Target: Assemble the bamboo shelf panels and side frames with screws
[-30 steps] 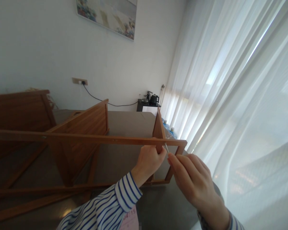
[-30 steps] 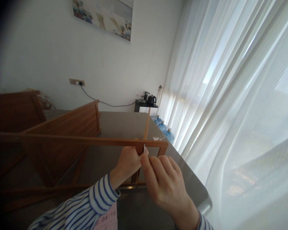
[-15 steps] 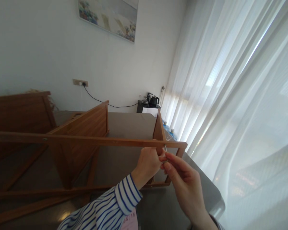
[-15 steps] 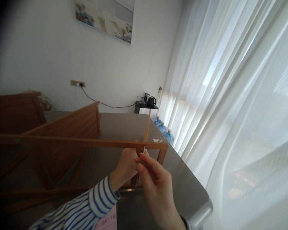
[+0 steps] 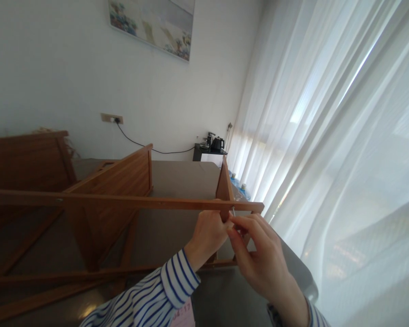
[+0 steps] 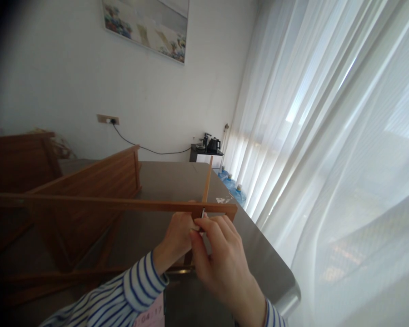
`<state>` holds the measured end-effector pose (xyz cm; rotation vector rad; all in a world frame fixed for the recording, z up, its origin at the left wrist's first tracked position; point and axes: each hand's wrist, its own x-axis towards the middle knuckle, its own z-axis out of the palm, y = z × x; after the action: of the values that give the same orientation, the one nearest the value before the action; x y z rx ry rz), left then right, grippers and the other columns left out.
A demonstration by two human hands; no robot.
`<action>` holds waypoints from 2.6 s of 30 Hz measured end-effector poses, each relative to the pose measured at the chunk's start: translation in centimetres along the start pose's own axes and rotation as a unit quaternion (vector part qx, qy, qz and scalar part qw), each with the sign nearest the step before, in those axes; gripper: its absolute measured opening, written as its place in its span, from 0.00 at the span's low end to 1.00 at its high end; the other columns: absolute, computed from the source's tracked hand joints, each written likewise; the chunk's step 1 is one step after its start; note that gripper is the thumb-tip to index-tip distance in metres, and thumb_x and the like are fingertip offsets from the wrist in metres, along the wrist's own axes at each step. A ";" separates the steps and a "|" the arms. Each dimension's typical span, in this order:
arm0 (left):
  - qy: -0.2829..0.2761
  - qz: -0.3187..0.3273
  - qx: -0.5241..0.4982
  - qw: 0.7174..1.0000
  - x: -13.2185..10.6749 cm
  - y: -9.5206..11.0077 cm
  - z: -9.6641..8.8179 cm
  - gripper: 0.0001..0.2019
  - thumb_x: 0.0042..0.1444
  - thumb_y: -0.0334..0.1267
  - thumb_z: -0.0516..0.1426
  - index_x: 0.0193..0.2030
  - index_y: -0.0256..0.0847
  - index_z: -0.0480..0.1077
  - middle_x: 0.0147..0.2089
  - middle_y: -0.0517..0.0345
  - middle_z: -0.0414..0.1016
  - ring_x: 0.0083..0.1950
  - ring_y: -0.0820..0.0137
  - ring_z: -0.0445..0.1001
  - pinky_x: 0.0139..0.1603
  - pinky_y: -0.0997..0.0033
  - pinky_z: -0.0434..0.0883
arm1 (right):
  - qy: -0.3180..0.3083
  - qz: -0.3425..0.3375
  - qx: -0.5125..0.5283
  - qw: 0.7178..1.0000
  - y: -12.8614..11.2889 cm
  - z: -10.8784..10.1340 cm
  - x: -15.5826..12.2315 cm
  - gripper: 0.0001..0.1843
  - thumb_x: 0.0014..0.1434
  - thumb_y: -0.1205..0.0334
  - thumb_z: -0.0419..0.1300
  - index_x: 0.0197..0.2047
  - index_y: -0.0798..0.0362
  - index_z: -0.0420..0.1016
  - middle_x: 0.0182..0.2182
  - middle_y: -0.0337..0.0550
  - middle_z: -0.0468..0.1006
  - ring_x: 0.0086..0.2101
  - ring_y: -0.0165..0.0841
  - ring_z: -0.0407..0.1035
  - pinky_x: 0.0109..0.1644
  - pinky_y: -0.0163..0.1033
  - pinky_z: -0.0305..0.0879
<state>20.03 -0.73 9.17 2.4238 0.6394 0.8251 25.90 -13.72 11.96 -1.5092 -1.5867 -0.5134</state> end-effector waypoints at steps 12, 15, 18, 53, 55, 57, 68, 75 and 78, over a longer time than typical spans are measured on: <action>-0.011 -0.015 0.018 1.000 0.0 0.2 -0.1 0.10 0.54 0.37 0.51 0.28 0.41 0.71 0.29 0.58 0.76 0.33 0.67 0.74 0.30 0.73 0.59 | 0.101 0.145 0.187 0.966 0.1 2.2 -2.1 0.11 0.64 0.65 0.51 0.50 0.52 0.67 0.38 0.46 0.77 0.36 0.33 0.74 0.39 0.38 0.73; -0.009 -0.029 0.017 0.999 0.1 0.3 -0.2 0.11 0.56 0.38 0.50 0.29 0.40 0.71 0.30 0.56 0.76 0.34 0.67 0.75 0.32 0.73 0.61 | 0.065 0.038 0.078 0.994 0.8 1.7 -2.1 0.13 0.63 0.69 0.51 0.49 0.51 0.69 0.39 0.47 0.78 0.38 0.34 0.73 0.40 0.40 0.72; 0.004 -0.039 0.030 0.999 0.1 0.5 -0.2 0.11 0.57 0.38 0.49 0.31 0.40 0.71 0.32 0.55 0.77 0.35 0.67 0.74 0.33 0.72 0.61 | 0.041 -0.099 -0.066 0.992 1.5 0.4 -1.7 0.17 0.60 0.72 0.55 0.52 0.53 0.69 0.41 0.50 0.77 0.40 0.38 0.72 0.42 0.44 0.70; -0.008 -0.021 0.016 1.000 0.0 0.4 -0.3 0.09 0.55 0.37 0.51 0.28 0.40 0.70 0.31 0.57 0.75 0.32 0.69 0.73 0.32 0.73 0.61 | 0.019 0.008 0.019 1.000 0.6 0.1 -1.1 0.08 0.60 0.66 0.58 0.43 0.51 0.73 0.36 0.46 0.77 0.36 0.35 0.71 0.38 0.41 0.71; -0.014 -0.022 0.021 0.999 0.0 0.5 -0.4 0.09 0.54 0.36 0.51 0.28 0.40 0.71 0.33 0.57 0.75 0.34 0.69 0.73 0.32 0.73 0.61 | 0.040 0.010 0.020 0.999 0.3 0.2 -0.8 0.06 0.60 0.67 0.58 0.40 0.52 0.73 0.35 0.46 0.76 0.36 0.35 0.70 0.38 0.41 0.69; -0.017 -0.024 0.020 0.999 0.0 0.6 -0.5 0.09 0.54 0.36 0.51 0.29 0.40 0.71 0.34 0.57 0.76 0.35 0.69 0.73 0.33 0.74 0.62 | 0.048 0.049 0.042 0.997 -0.1 0.5 -0.8 0.04 0.59 0.67 0.57 0.38 0.53 0.73 0.32 0.44 0.74 0.33 0.33 0.69 0.35 0.39 0.68; -0.001 -0.050 0.003 0.999 0.0 0.9 -0.6 0.10 0.55 0.37 0.51 0.29 0.39 0.72 0.32 0.57 0.76 0.33 0.70 0.73 0.31 0.75 0.60 | 0.156 0.286 0.336 0.884 -1.3 2.1 -1.5 0.08 0.63 0.58 0.54 0.44 0.51 0.66 0.30 0.41 0.79 0.28 0.29 0.72 0.32 0.35 0.71; 0.004 -0.047 0.003 0.999 0.1 0.6 -0.3 0.10 0.56 0.38 0.51 0.29 0.40 0.71 0.31 0.57 0.76 0.34 0.69 0.74 0.33 0.74 0.61 | 0.107 0.126 0.152 0.974 0.0 1.8 -2.4 0.11 0.64 0.69 0.52 0.47 0.49 0.69 0.38 0.43 0.77 0.36 0.30 0.73 0.38 0.36 0.71; 0.016 -0.049 0.006 0.999 0.1 0.5 -0.1 0.09 0.55 0.38 0.51 0.30 0.40 0.71 0.31 0.57 0.76 0.34 0.68 0.74 0.34 0.73 0.62 | 0.051 -0.039 -0.014 0.998 1.0 0.7 -2.2 0.17 0.60 0.74 0.55 0.52 0.52 0.68 0.44 0.48 0.76 0.42 0.36 0.71 0.44 0.42 0.69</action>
<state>20.13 -1.02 9.59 2.3742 0.7709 0.8225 26.43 -14.32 9.53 -1.4230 -1.5689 -0.6503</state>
